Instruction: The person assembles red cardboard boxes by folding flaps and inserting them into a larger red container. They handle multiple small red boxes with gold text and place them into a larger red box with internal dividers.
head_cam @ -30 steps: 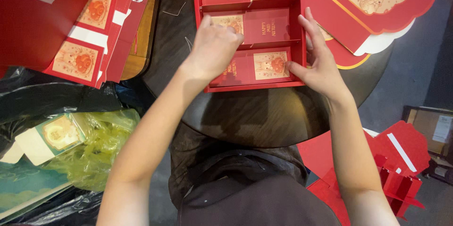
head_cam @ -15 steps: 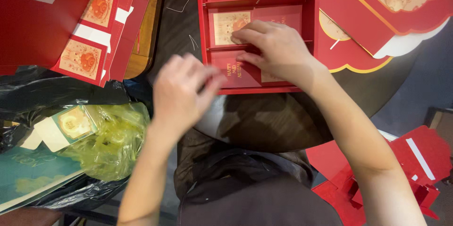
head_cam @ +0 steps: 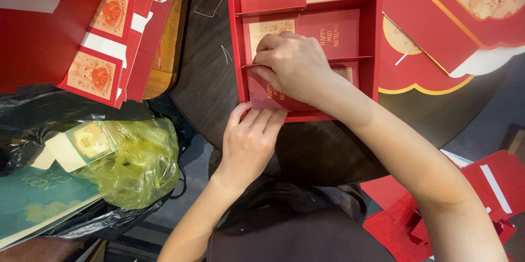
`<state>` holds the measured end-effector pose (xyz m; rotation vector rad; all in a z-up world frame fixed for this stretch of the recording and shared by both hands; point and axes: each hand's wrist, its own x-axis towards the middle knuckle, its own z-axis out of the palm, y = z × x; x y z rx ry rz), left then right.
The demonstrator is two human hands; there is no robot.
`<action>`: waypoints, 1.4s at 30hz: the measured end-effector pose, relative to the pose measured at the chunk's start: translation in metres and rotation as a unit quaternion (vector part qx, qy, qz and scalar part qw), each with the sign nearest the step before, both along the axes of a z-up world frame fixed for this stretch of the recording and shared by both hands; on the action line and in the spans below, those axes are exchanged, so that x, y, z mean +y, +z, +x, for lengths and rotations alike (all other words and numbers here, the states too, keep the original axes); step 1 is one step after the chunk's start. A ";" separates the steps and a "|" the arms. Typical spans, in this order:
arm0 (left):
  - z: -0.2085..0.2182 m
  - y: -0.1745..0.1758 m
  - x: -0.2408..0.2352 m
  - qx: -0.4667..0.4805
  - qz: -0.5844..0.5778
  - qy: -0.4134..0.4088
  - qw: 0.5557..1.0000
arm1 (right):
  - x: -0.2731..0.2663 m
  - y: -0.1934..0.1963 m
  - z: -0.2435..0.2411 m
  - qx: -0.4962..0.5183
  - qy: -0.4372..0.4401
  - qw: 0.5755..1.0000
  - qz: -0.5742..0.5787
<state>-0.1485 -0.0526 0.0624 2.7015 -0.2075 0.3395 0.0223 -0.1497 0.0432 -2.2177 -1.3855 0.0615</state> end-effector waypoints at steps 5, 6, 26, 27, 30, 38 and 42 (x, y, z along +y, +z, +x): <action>0.011 0.002 0.001 0.045 0.002 -0.021 0.999 | -0.039 0.037 -0.002 -0.051 -0.006 0.997 0.066; 0.014 0.002 0.002 0.057 0.004 -0.023 0.998 | -0.056 0.048 -0.005 -0.042 -0.029 0.998 0.035; -0.008 0.005 0.019 0.082 0.051 -0.044 0.994 | -0.153 0.011 -0.076 -0.154 -0.052 0.967 -0.198; -0.019 0.008 0.019 0.079 0.026 -0.042 0.996 | -0.154 0.013 -0.092 -0.140 -0.065 0.968 -0.197; -0.049 0.013 0.022 0.063 0.024 -0.009 0.998 | -0.149 0.018 -0.151 -0.133 -0.127 0.971 -0.152; -0.035 -0.012 0.047 -0.098 -0.012 0.142 0.985 | -0.095 0.007 -0.221 -0.074 -0.085 0.994 0.001; -0.014 -0.003 0.087 -0.118 -0.012 0.216 0.969 | -0.079 0.015 -0.211 -0.049 -0.102 0.993 0.024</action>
